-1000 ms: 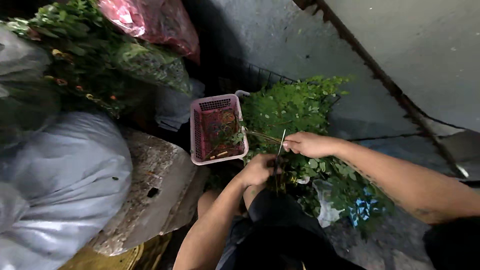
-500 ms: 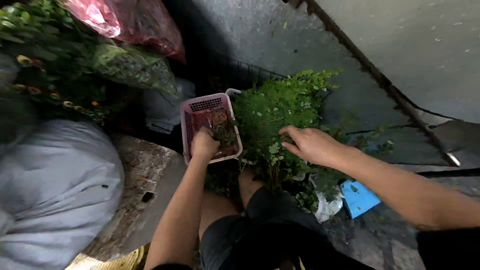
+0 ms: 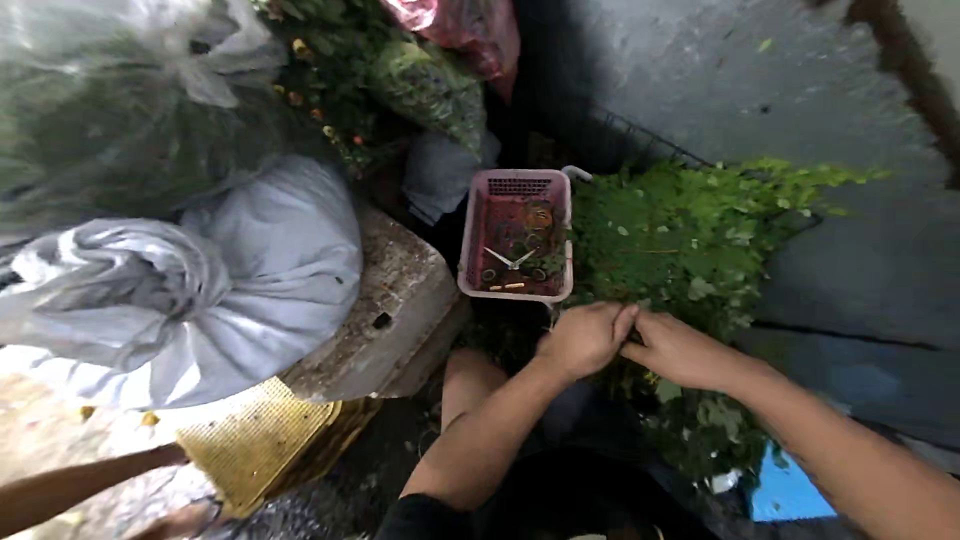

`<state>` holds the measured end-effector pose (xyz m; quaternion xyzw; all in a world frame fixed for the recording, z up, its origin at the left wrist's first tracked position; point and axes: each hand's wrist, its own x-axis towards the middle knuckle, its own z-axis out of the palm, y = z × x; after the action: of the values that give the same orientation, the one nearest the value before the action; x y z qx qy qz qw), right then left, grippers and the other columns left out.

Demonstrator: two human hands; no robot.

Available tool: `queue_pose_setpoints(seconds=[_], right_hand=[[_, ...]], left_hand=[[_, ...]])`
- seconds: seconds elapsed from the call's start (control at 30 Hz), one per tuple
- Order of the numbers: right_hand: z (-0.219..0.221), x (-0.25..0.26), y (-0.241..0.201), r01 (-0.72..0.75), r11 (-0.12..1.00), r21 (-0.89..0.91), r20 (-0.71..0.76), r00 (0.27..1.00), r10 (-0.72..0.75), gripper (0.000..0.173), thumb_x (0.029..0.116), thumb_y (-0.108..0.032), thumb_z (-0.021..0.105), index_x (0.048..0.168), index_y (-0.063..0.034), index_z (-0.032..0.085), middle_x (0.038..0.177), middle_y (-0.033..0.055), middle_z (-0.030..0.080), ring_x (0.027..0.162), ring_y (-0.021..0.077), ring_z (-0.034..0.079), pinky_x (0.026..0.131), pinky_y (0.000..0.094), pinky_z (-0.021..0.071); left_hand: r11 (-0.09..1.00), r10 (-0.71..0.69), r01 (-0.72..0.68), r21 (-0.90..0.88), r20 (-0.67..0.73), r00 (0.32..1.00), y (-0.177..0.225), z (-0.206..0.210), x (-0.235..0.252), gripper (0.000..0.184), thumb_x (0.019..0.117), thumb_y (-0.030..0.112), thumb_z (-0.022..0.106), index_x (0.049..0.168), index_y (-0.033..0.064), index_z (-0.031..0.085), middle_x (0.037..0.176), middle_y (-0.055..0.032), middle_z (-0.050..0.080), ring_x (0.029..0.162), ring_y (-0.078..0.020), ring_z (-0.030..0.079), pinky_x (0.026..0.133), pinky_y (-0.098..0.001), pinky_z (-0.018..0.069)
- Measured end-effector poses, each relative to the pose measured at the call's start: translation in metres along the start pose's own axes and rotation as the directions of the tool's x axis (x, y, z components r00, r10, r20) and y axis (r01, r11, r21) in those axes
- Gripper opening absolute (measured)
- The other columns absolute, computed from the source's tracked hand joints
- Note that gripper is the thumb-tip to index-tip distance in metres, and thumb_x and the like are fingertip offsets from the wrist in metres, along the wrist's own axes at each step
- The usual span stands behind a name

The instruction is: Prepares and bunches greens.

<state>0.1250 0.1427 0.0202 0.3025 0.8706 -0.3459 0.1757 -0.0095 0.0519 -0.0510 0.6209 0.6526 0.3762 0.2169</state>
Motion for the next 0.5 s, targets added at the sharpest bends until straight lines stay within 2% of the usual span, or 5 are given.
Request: queue_pose_setpoints(seconds=[0.07, 0.2, 0.3, 0.37, 0.5], right_hand=[[0.003, -0.001, 0.008, 0.024, 0.999, 0.03, 0.101, 0.995, -0.027, 0.039, 0.1054, -0.035, 0.058, 0.128, -0.0038, 0.058, 0.101, 0.0113, 0.069, 0.087, 0.0213, 0.069, 0.085, 0.0443, 0.0577], [0.005, -0.003, 0.019, 0.13, 0.979, 0.158, 0.202, 0.966, -0.161, 0.046, 0.1057, -0.039, 0.056, 0.141, -0.0085, 0.058, 0.13, 0.0101, 0.067, 0.126, 0.0219, 0.06, 0.113, 0.047, 0.0427], [0.026, -0.011, 0.014, 0.112, 0.881, 0.459, 0.14, 0.97, -0.197, 0.035, 0.1079, -0.032, 0.048, 0.135, -0.01, 0.054, 0.092, 0.0018, 0.068, 0.079, 0.0122, 0.07, 0.078, 0.0338, 0.0624], [0.035, -0.018, 0.002, 0.02, 0.905, 0.426, 0.108, 0.991, -0.073, 0.043, 0.1082, -0.041, 0.044, 0.137, -0.0091, 0.051, 0.085, 0.0035, 0.057, 0.069, 0.0139, 0.061, 0.066, 0.0345, 0.0572], [0.033, -0.027, -0.002, -0.107, 0.977, 0.184, -0.029, 0.993, 0.114, 0.057, 0.109, -0.051, 0.035, 0.139, -0.0059, 0.052, 0.097, 0.0138, 0.064, 0.088, 0.0263, 0.065, 0.083, 0.0493, 0.0547]], left_hand=[[0.998, 0.052, -0.051, -0.031, 0.018, 0.998, -0.007, 0.002, -0.01, 0.05, 0.112, 0.029, 0.034, 0.098, -0.0023, 0.07, 0.095, -0.0177, 0.072, 0.093, -0.0297, 0.072, 0.085, -0.0475, 0.0568], [0.983, 0.171, -0.171, -0.059, -0.002, 0.985, -0.015, -0.005, -0.021, 0.045, 0.1108, 0.024, 0.039, 0.09, -0.0033, 0.068, 0.086, -0.0174, 0.069, 0.085, -0.0289, 0.071, 0.081, -0.0444, 0.0576], [0.949, 0.311, -0.314, -0.036, -0.071, 0.948, -0.025, -0.012, -0.022, 0.042, 0.1095, 0.022, 0.044, 0.083, -0.0016, 0.066, 0.078, -0.0155, 0.067, 0.078, -0.0277, 0.07, 0.076, -0.0422, 0.0579], [0.93, 0.362, -0.363, -0.053, -0.034, 0.932, -0.031, -0.018, -0.021, 0.044, 0.1095, 0.025, 0.044, 0.08, -0.0006, 0.065, 0.076, -0.0146, 0.066, 0.075, -0.0275, 0.069, 0.073, -0.0428, 0.0577], [0.985, 0.114, -0.082, -0.149, 0.226, 0.968, -0.031, -0.059, 0.015, 0.047, 0.1095, 0.036, 0.043, 0.105, -0.0029, 0.071, 0.105, -0.0175, 0.07, 0.101, -0.0296, 0.069, 0.093, -0.0518, 0.0542]])
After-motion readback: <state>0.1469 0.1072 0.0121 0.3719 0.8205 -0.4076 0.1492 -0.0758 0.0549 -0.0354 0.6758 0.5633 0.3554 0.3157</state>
